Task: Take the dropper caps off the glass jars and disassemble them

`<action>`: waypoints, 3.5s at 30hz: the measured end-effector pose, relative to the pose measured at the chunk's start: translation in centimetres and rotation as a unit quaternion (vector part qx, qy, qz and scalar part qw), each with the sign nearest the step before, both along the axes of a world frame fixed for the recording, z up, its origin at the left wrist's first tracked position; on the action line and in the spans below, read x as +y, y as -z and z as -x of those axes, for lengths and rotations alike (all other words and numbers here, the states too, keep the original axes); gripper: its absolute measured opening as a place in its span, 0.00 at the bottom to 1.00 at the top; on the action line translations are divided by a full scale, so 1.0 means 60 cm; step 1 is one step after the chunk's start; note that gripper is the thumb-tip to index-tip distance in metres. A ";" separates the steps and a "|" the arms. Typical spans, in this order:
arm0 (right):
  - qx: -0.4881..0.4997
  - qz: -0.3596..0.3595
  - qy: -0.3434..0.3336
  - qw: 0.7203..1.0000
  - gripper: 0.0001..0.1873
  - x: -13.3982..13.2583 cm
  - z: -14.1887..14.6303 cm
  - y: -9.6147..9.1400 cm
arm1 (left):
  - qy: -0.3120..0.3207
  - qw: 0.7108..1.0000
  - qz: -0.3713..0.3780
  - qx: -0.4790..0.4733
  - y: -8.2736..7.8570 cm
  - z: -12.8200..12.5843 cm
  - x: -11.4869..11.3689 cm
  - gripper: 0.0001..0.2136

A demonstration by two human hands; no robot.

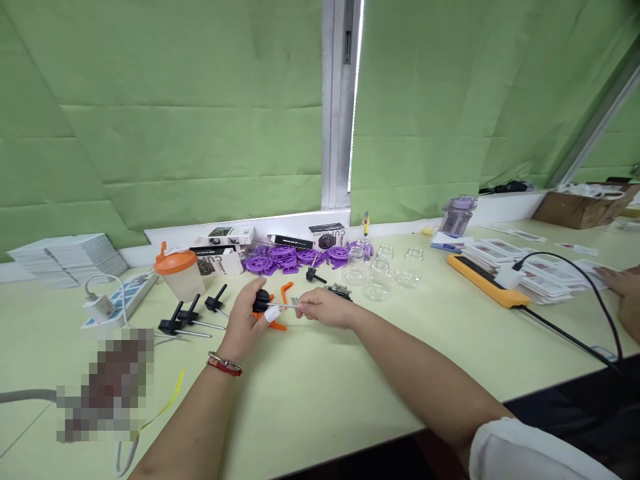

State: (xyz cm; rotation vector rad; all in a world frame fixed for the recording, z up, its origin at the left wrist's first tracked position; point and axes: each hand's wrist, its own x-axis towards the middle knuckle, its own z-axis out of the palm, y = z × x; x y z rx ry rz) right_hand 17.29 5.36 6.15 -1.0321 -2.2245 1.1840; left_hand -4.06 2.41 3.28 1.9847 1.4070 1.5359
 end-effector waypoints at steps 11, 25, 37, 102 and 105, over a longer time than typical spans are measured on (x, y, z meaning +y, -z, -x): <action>-0.174 -0.204 0.145 0.952 0.07 0.079 -0.024 0.072 | -0.128 0.960 0.202 -0.147 0.002 0.001 0.004 0.18; -0.270 -0.272 0.131 0.914 0.06 0.076 0.009 0.088 | -0.028 0.903 0.282 -0.322 0.021 -0.008 0.016 0.21; -0.287 -0.244 0.123 0.918 0.07 0.077 0.010 0.090 | -0.011 0.888 0.304 -0.346 0.016 -0.010 0.011 0.22; 0.235 0.174 0.247 0.924 0.15 -0.005 -0.035 0.088 | 0.151 0.861 0.389 -0.292 0.022 -0.042 -0.012 0.12; 0.199 0.141 0.252 0.937 0.17 0.000 -0.035 0.095 | 0.158 0.857 0.391 -0.297 0.024 -0.045 -0.013 0.13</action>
